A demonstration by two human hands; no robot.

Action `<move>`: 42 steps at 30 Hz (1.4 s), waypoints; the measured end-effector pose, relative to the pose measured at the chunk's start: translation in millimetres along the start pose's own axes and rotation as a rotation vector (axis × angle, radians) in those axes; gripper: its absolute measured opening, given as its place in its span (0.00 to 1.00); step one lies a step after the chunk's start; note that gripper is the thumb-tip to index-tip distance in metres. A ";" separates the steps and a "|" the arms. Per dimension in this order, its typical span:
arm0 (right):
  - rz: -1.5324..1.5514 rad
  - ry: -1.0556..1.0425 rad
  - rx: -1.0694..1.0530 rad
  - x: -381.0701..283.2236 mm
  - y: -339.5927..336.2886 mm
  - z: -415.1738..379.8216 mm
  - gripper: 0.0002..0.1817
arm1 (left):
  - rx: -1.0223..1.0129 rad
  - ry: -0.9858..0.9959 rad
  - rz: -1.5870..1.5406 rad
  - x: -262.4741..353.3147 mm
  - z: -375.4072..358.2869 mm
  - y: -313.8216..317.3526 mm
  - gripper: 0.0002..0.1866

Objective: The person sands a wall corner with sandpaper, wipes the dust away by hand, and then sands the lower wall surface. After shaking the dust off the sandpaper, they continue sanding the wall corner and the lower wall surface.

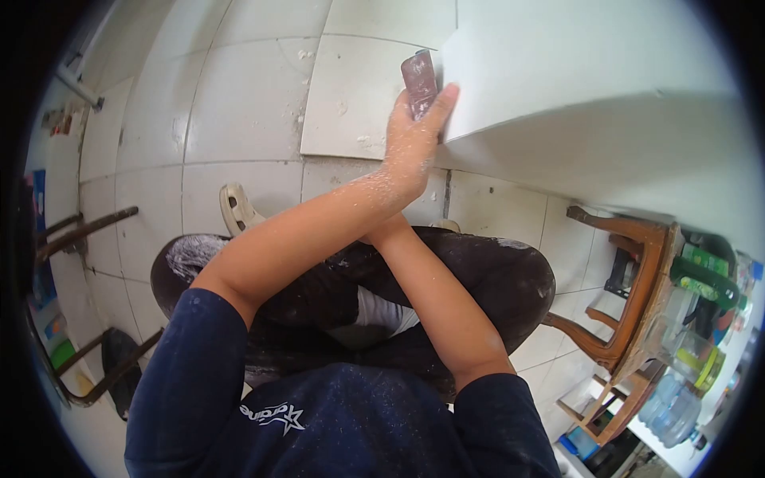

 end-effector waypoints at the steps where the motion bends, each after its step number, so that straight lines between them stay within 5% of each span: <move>1: 0.028 -0.002 0.034 -2.1 -2.6 1.4 0.21 | -0.036 -0.014 -0.052 -0.6 1.6 3.2 0.28; 6: -0.040 -0.018 0.129 37.3 42.8 13.9 0.22 | 0.072 0.194 0.183 15.4 9.0 -2.6 0.24; 9: -0.046 0.251 -0.215 50.5 65.3 10.4 0.26 | 0.146 0.081 0.487 10.1 21.5 -10.9 0.19; 18: 0.236 0.029 0.440 7.4 5.0 1.5 0.25 | 0.032 -0.033 0.294 19.0 -33.1 23.6 0.26; 20: 0.189 0.035 0.415 15.7 22.9 9.1 0.24 | 0.015 -0.055 0.354 14.2 -27.1 22.1 0.26; 23: 0.004 0.165 0.073 38.9 78.5 27.7 0.19 | -0.011 -0.093 0.410 6.5 -10.1 20.3 0.26; 26: -0.076 0.289 -0.318 8.3 32.4 2.8 0.15 | -0.090 -0.107 0.350 -11.4 28.1 2.5 0.25; 29: -0.106 0.249 -0.217 18.2 39.6 6.7 0.16 | -0.174 -0.068 0.239 -14.8 15.4 7.7 0.25; 33: -0.011 0.123 0.231 29.7 42.5 17.4 0.18 | -0.129 -0.047 0.197 11.2 -36.5 30.2 0.28; 39: -0.031 0.112 0.115 35.1 59.9 21.3 0.22 | -0.118 -0.093 0.344 10.4 -16.9 26.9 0.33; 42: -0.069 0.259 -0.191 50.7 78.8 13.4 0.24 | -0.143 -0.209 0.272 -2.9 9.2 14.4 0.36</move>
Point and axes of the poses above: each hand's wrist, its own z-axis towards the middle knuckle, its own y-axis out of the palm, x = y × z, the point moved 10 cm from there along z, towards the middle knuckle, and after that the axes turned 15 degrees about -y, right-handed, at the moved point
